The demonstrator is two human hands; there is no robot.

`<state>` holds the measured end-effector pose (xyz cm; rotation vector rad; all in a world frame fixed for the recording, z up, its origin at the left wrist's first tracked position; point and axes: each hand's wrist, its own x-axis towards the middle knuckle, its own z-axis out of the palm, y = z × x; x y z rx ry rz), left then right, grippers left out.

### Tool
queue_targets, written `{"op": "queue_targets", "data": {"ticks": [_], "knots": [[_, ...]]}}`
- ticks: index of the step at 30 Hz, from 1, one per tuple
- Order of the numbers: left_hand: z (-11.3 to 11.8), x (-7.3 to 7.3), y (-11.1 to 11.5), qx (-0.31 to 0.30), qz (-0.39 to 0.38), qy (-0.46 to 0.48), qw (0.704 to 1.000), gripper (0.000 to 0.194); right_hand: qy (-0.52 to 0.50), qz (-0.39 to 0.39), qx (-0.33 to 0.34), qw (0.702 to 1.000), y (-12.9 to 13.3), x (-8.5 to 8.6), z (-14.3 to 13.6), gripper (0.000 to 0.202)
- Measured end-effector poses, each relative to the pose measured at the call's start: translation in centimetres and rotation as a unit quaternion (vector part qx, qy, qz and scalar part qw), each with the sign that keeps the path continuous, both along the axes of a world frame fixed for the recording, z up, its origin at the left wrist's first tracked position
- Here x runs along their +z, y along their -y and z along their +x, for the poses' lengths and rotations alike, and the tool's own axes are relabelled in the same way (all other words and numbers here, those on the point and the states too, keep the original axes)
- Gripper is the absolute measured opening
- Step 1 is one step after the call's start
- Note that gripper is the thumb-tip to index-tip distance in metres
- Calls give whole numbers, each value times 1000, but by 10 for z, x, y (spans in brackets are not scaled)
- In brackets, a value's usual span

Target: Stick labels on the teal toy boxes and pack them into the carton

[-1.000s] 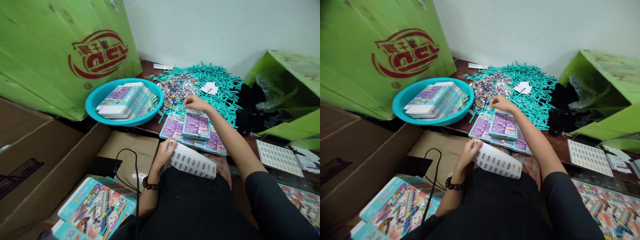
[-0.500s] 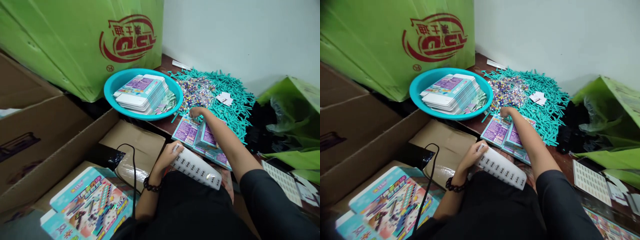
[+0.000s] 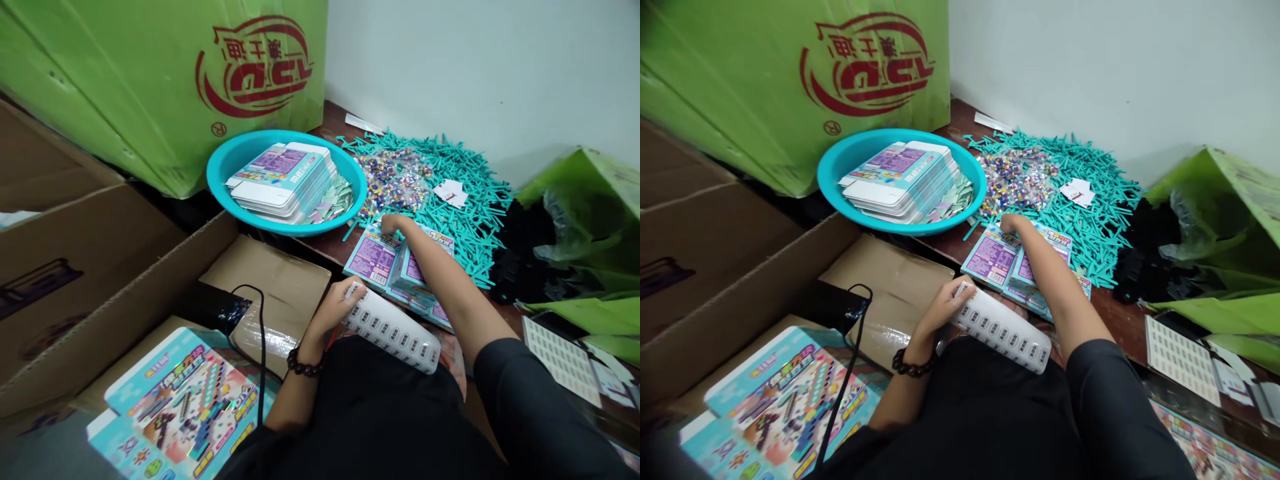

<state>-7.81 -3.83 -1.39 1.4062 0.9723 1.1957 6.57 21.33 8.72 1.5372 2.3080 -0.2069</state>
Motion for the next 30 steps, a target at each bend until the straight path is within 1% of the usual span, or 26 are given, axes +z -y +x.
{"op": "queue_targets", "data": {"ticks": [2,3,4,5,6,7,8,9,10,11,12,13,14,15,16,17,18,19,21,23,24,26,28,30], "knots": [[2,1,0,-7,-1,-6,1000,31,-15,21,-23,999,5,10,1,33],[3,1,-1,-12,-2,-4,1000,31,-21,34,-34,999,10,17,5,36],[4,1,-3,-19,-2,4,1000,30,-42,58,-39,997,16,24,14,38],[6,1,-6,-27,-2,20,999,29,-84,94,-38,991,26,31,28,40],[9,0,-9,-38,-1,43,998,27,-148,142,-33,978,38,35,46,41],[12,-1,-14,-51,-1,69,996,24,-231,200,-31,952,52,37,67,41],[16,-3,-19,-67,-3,93,993,22,-330,262,-35,906,69,36,92,42],[21,-4,-24,-82,-6,109,991,21,-415,307,-58,855,87,31,117,43],[26,-5,-30,-96,-9,114,989,21,-478,334,-105,806,106,23,141,44],[31,-5,-35,-108,-10,105,988,21,-528,340,-166,760,124,12,162,47],[37,-4,-40,-117,-10,87,989,21,-568,321,-229,722,142,0,179,51],[42,-2,-45,-122,-10,66,990,21,-602,278,-280,694,158,-14,190,55],[47,0,-48,-124,-11,43,991,22,-632,218,-313,674,171,-28,196,58],[52,3,-52,-125,-15,24,992,22,-658,152,-329,660,182,-40,197,60],[56,6,-54,-127,-22,10,992,23,-681,93,-332,646,191,-51,193,61],[59,9,-56,-132,-29,2,991,24,-702,49,-327,631,196,-58,187,61],[62,12,-56,-139,-33,-2,990,24,-722,25,-322,612,200,-63,180,60],[64,14,-56,-150,-32,-8,988,25,-740,15,-322,591,202,-64,173,59],[68,20,-54,-175,-21,-25,984,25,-769,19,-337,543,205,-61,167,53],[77,27,-49,-193,-5,-40,980,23,-784,23,-356,508,211,-54,174,47],[84,30,-47,-201,0,-36,979,23,-788,26,-362,497,216,-51,182,44],[103,36,-43,-227,11,-12,974,25,-792,37,-366,488,230,-47,205,39],[127,38,-40,-270,26,-4,962,29,-793,63,-368,482,246,-49,232,36],[149,37,-39,-312,34,-25,949,31,-788,90,-377,478,259,-55,257,34]]}}
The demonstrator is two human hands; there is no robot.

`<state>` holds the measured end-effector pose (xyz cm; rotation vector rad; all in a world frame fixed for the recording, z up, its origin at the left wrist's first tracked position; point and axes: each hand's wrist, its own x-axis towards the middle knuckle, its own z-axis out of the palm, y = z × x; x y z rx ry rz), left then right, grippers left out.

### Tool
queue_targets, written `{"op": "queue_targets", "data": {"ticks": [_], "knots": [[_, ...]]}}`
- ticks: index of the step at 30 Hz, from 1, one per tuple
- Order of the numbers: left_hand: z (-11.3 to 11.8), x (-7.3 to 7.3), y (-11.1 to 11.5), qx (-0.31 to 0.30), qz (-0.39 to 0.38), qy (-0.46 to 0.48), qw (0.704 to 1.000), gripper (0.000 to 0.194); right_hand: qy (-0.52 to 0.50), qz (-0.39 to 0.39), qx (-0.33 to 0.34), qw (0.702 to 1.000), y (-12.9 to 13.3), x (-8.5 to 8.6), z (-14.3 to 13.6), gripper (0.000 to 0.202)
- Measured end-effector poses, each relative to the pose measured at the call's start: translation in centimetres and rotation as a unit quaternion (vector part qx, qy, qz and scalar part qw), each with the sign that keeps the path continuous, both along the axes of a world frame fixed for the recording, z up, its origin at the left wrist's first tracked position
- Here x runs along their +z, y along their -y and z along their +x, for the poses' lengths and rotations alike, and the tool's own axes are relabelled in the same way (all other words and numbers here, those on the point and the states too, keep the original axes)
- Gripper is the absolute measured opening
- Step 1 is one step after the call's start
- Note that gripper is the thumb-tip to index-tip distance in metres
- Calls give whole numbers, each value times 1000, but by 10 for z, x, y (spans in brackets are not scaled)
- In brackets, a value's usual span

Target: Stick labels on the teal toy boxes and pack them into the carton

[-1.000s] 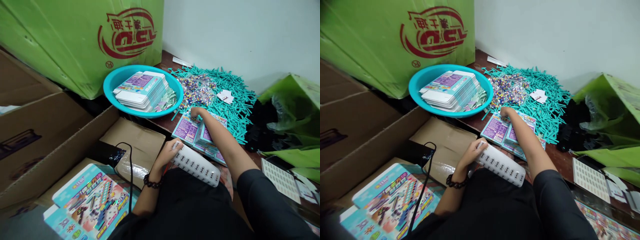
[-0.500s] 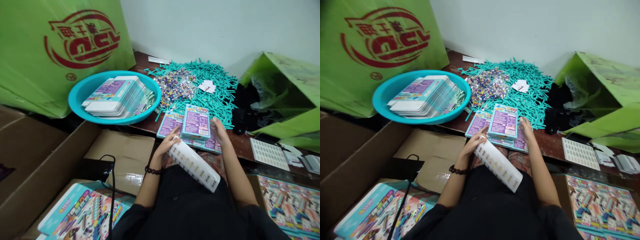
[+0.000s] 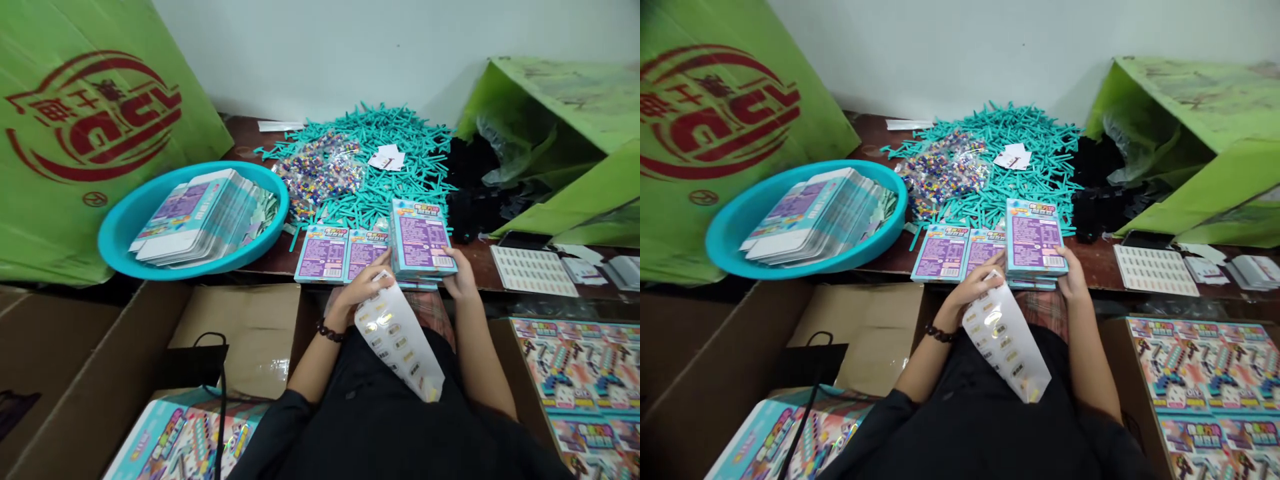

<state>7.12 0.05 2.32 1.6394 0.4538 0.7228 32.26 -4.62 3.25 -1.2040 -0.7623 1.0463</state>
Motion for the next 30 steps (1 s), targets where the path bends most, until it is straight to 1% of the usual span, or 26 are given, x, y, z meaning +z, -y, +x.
{"op": "queue_targets", "data": {"ticks": [2,4,5,6,7,8,9,10,11,12,13,14,16,17,19,22,24,25,26,27,28,29,30], "knots": [[13,-1,2,-17,-1,-24,1000,31,11,-13,-19,1000,9,-7,20,37],[12,1,4,2,-1,-31,1000,30,39,-25,-54,997,15,-9,30,45],[7,4,6,24,10,-28,999,29,67,-15,-85,994,19,-7,31,51],[-1,10,8,51,31,-24,998,28,104,12,-123,987,23,-2,28,58],[-9,17,10,78,58,-21,995,27,145,53,-152,976,29,6,22,63],[-18,25,13,103,90,-18,990,27,187,99,-162,964,35,17,12,63],[-27,33,16,124,122,-15,985,26,226,142,-146,953,42,29,-1,59],[-33,41,19,140,152,-13,978,26,260,170,-95,946,49,42,-17,48],[-38,49,23,148,178,-10,973,24,297,182,-28,937,54,54,-34,36],[-42,54,26,153,199,-6,968,23,335,190,42,922,58,65,-51,31],[-44,58,29,156,214,-1,964,22,369,205,88,902,59,74,-68,28],[-46,60,32,162,221,5,962,22,396,229,109,882,59,79,-83,24],[-49,60,37,185,214,14,959,25,427,281,109,852,53,82,-108,16],[-51,58,39,200,205,19,958,28,433,303,101,843,50,80,-117,13],[-54,54,43,227,191,26,955,32,433,322,95,836,45,75,-129,13],[-57,46,46,254,166,30,952,35,419,334,99,839,44,66,-139,10],[-59,39,43,314,104,38,943,42,382,336,116,853,40,61,-144,6],[-60,34,40,358,64,43,931,45,349,328,119,870,35,57,-146,4],[-63,28,34,400,29,45,915,47,309,313,116,891,26,52,-149,1],[-67,20,27,434,8,40,900,48,269,291,106,912,13,46,-151,3],[-72,12,19,453,0,24,891,49,238,262,87,931,-2,40,-153,6],[-77,4,12,456,5,-1,890,49,225,228,62,945,-21,33,-155,7],[-84,-5,5,447,11,-29,894,48,236,187,31,953,-42,26,-157,8]]}}
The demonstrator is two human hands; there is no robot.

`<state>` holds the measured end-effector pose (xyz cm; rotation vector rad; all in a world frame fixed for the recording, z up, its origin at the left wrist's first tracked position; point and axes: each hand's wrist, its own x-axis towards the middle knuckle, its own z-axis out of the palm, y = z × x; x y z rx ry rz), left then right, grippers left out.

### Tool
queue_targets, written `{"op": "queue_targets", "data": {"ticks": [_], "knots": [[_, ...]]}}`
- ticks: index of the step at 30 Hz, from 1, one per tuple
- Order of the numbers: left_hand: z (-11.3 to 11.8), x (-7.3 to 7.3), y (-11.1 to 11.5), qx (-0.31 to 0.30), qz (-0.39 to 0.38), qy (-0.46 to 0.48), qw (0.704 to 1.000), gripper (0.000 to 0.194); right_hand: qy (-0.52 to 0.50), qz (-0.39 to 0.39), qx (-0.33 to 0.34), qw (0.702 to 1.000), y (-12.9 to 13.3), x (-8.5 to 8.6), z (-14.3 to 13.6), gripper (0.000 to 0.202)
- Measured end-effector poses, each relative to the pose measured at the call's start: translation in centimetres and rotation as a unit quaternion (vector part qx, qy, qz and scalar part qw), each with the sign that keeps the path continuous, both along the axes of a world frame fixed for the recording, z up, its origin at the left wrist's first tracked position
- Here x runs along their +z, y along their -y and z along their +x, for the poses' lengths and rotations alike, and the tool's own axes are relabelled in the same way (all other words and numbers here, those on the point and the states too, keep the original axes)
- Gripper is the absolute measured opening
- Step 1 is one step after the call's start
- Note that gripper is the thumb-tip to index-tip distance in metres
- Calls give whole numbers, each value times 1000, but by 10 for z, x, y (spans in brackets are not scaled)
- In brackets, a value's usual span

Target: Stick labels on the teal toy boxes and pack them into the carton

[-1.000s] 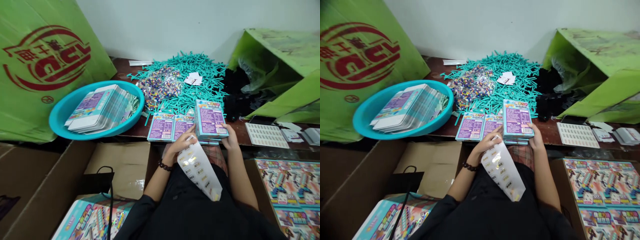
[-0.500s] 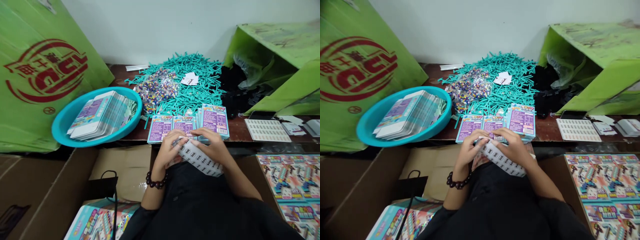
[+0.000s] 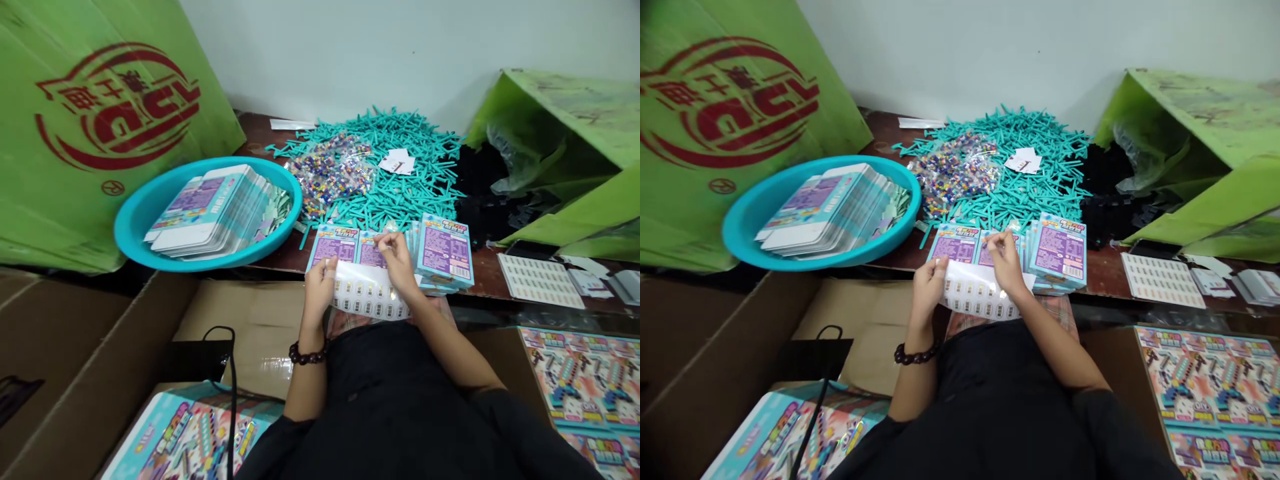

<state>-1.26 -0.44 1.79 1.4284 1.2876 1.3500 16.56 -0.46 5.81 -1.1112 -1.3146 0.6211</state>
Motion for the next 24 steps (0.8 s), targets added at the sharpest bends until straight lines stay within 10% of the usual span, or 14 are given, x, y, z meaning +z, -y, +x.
{"op": "queue_targets", "data": {"ticks": [8,24], "knots": [[-46,-39,-4,-50,-35,-24,998,44,139,-184,-257,939,-115,-47,1,9],[-91,-45,14,19,-23,21,999,39,347,-143,-258,890,-109,-78,11,33]]}}
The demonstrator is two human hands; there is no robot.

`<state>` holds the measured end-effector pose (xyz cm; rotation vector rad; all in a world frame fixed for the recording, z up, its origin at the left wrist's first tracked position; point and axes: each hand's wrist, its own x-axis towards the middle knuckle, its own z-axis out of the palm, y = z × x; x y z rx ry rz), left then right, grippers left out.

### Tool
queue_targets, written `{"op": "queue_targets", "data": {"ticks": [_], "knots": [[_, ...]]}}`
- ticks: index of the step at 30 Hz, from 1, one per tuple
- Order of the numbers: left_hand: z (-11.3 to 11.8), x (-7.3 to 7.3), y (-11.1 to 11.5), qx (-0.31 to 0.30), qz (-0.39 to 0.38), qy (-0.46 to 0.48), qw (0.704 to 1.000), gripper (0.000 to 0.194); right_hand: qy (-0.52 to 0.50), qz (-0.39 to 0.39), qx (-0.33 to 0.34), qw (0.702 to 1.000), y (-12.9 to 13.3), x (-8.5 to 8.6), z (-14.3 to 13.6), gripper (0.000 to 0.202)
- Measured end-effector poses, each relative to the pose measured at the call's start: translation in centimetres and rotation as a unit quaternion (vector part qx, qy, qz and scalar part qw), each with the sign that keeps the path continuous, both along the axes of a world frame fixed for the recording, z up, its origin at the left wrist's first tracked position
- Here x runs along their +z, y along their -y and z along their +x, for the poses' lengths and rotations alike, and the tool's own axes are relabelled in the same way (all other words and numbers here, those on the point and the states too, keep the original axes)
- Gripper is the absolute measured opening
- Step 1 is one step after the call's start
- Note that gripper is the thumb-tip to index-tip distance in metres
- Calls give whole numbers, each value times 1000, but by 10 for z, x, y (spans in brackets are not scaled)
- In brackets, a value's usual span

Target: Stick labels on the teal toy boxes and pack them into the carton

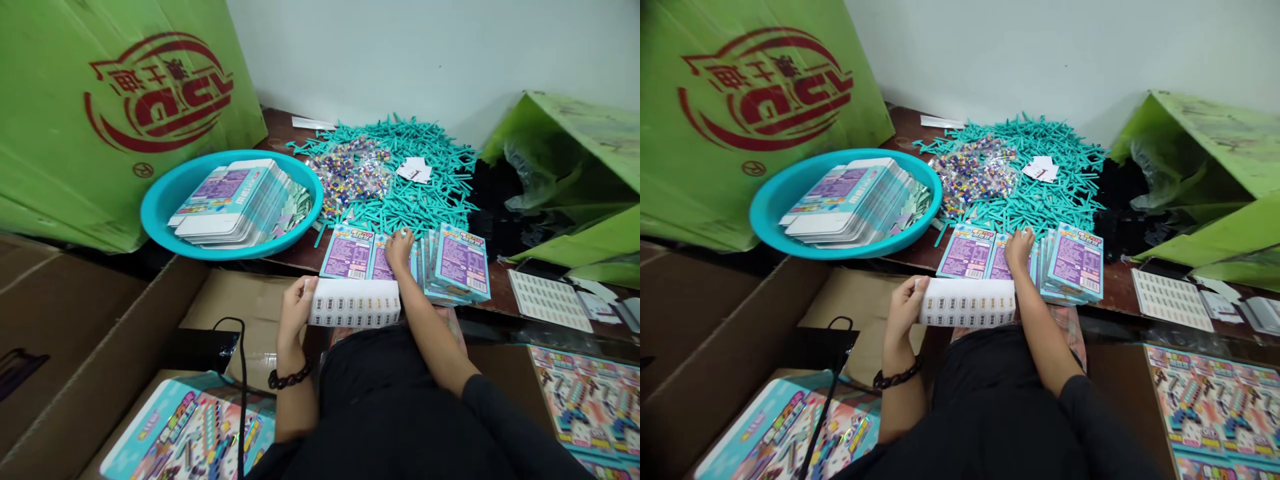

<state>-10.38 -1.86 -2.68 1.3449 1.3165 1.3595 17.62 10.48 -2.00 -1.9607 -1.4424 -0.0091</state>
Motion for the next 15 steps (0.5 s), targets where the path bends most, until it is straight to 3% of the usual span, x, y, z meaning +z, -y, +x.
{"op": "queue_targets", "data": {"ticks": [2,4,8,11,13,15], "knots": [[-2,2,2,36,22,-6,999,37,-11,-18,19,1000,0,1,0,31],[-3,8,5,123,65,7,990,35,-30,-19,26,999,-1,2,-1,30],[0,33,2,341,169,54,923,35,-83,-2,18,996,11,19,-13,32],[0,55,-14,431,215,25,876,37,-151,86,94,980,52,60,-19,32],[-4,64,-31,448,237,12,862,35,-172,185,181,951,93,97,-11,30],[-11,68,-51,440,245,6,864,33,-138,234,204,941,134,131,14,31]]}}
